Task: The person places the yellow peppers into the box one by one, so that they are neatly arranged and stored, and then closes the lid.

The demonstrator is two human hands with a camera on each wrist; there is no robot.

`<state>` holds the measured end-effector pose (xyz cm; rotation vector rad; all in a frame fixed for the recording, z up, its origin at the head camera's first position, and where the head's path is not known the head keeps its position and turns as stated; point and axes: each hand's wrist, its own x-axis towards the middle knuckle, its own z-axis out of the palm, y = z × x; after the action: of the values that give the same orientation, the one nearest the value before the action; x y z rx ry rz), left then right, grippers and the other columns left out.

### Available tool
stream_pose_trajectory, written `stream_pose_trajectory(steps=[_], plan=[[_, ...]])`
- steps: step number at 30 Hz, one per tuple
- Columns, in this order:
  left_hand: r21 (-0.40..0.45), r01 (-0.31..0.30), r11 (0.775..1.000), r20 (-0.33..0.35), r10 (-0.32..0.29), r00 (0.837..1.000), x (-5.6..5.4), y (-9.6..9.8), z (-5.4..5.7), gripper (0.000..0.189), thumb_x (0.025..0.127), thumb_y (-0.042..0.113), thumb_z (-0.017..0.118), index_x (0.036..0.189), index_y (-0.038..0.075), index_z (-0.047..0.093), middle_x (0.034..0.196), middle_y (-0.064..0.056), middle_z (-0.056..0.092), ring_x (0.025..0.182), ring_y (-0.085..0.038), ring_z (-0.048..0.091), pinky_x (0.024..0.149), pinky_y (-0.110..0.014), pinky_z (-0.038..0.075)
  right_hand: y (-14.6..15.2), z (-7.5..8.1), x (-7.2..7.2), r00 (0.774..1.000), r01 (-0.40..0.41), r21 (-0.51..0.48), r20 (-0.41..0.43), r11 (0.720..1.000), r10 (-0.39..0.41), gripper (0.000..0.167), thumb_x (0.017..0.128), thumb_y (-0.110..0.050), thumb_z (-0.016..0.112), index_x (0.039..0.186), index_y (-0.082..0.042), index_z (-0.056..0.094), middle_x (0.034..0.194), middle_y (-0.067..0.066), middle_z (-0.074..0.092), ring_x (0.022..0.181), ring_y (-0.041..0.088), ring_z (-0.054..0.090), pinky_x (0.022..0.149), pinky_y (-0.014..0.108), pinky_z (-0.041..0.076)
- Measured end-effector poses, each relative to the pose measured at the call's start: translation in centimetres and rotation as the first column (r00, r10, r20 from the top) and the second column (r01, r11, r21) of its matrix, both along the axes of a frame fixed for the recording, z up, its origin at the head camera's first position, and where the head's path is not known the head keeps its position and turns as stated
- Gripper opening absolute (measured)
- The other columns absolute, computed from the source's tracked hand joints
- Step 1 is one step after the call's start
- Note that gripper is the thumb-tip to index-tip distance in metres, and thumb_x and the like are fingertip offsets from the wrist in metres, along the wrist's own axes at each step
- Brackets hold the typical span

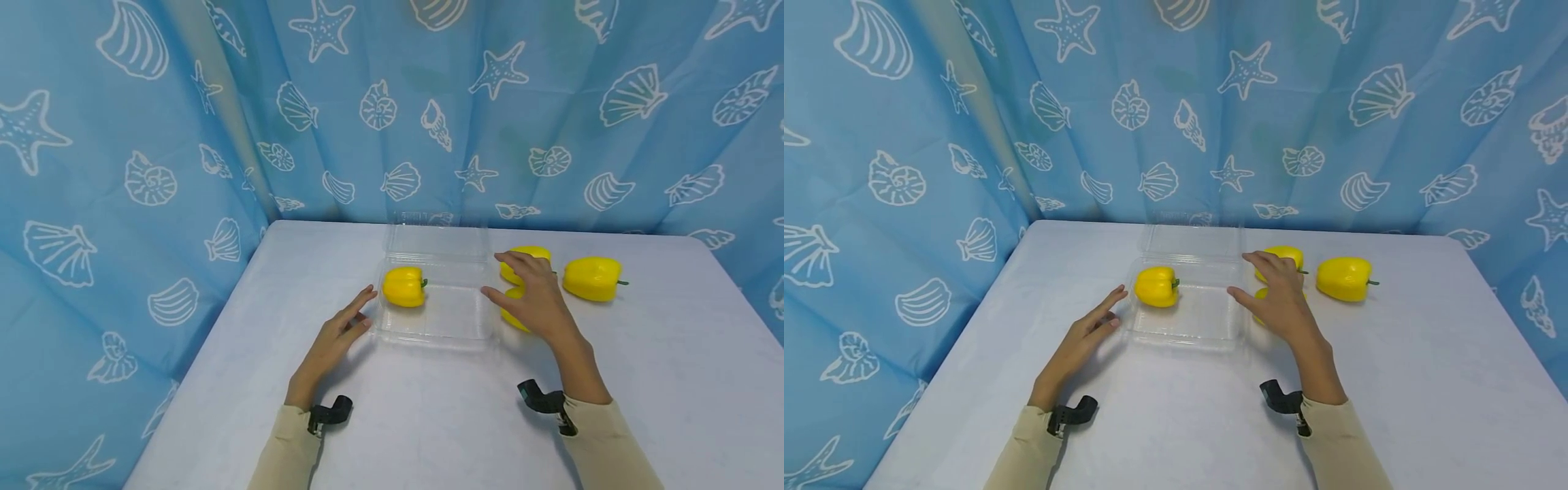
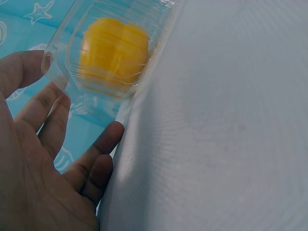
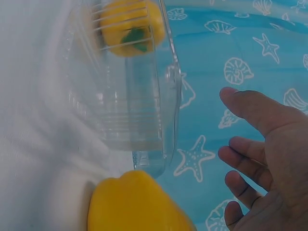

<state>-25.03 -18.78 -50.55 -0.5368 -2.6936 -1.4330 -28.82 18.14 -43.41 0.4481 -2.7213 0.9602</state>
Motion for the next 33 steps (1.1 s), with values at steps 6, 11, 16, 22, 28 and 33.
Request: stream_pose_trajectory(steps=[6,11,16,22,28,33], plan=[[-0.003,-0.006,1.000,0.002,0.006,1.000,0.0,0.0,0.0,0.051,0.105,0.026,0.052,0.154,0.033,0.040,0.160,0.018,0.029,0.107,-0.016,0.055,0.092,-0.043,0.045,0.5,-0.1,0.2,1.000,0.008,0.002,-0.002,1.000,-0.008,0.064,0.089,-0.035,0.076,0.143,-0.009,0.053,0.147,0.017,0.047,0.133,0.041,0.033,0.105,0.065,0.028],[-0.013,-0.005,1.000,0.004,0.005,1.000,-0.1,0.1,0.0,0.050,0.105,0.026,0.051,0.154,0.031,0.040,0.160,0.017,0.029,0.107,-0.017,0.055,0.092,-0.044,0.045,0.8,-0.1,0.2,1.000,0.020,0.007,0.022,1.000,-0.020,0.065,0.089,-0.036,0.076,0.144,-0.011,0.053,0.150,0.016,0.045,0.136,0.041,0.031,0.106,0.066,0.027],[-0.020,-0.002,1.000,0.005,0.002,1.000,0.0,0.1,0.1,0.050,0.106,0.027,0.051,0.155,0.031,0.040,0.160,0.017,0.029,0.107,-0.017,0.055,0.092,-0.043,0.045,0.9,-0.1,0.4,0.999,0.028,0.007,0.025,1.000,-0.028,0.065,0.089,-0.037,0.076,0.144,-0.012,0.053,0.150,0.015,0.045,0.136,0.041,0.031,0.107,0.066,0.026],[-0.004,-0.003,1.000,-0.008,0.003,1.000,0.2,0.0,0.4,0.051,0.105,0.025,0.052,0.155,0.029,0.040,0.160,0.015,0.030,0.108,-0.018,0.056,0.092,-0.044,0.045,1.3,-0.2,0.4,0.999,0.030,-0.007,0.024,1.000,-0.029,0.065,0.089,-0.037,0.077,0.143,-0.009,0.054,0.149,0.015,0.046,0.134,0.040,0.032,0.108,0.065,0.023],[-0.004,-0.017,1.000,0.002,0.017,1.000,0.3,0.0,0.3,0.052,0.105,0.026,0.053,0.155,0.031,0.040,0.160,0.015,0.030,0.108,-0.018,0.055,0.091,-0.045,0.045,1.8,-0.2,0.6,0.998,0.036,-0.002,0.042,0.999,-0.036,0.066,0.089,-0.038,0.077,0.144,-0.009,0.053,0.150,0.015,0.045,0.135,0.040,0.031,0.108,0.064,0.025],[-0.016,-0.020,1.000,0.003,0.020,1.000,0.1,0.2,0.1,0.051,0.105,0.028,0.053,0.154,0.032,0.040,0.160,0.017,0.030,0.111,-0.018,0.056,0.092,-0.046,0.045,2.5,-0.3,1.0,0.997,0.050,0.008,0.065,0.999,-0.050,0.067,0.089,-0.038,0.077,0.144,-0.010,0.053,0.150,0.016,0.043,0.136,0.041,0.030,0.109,0.065,0.023]])
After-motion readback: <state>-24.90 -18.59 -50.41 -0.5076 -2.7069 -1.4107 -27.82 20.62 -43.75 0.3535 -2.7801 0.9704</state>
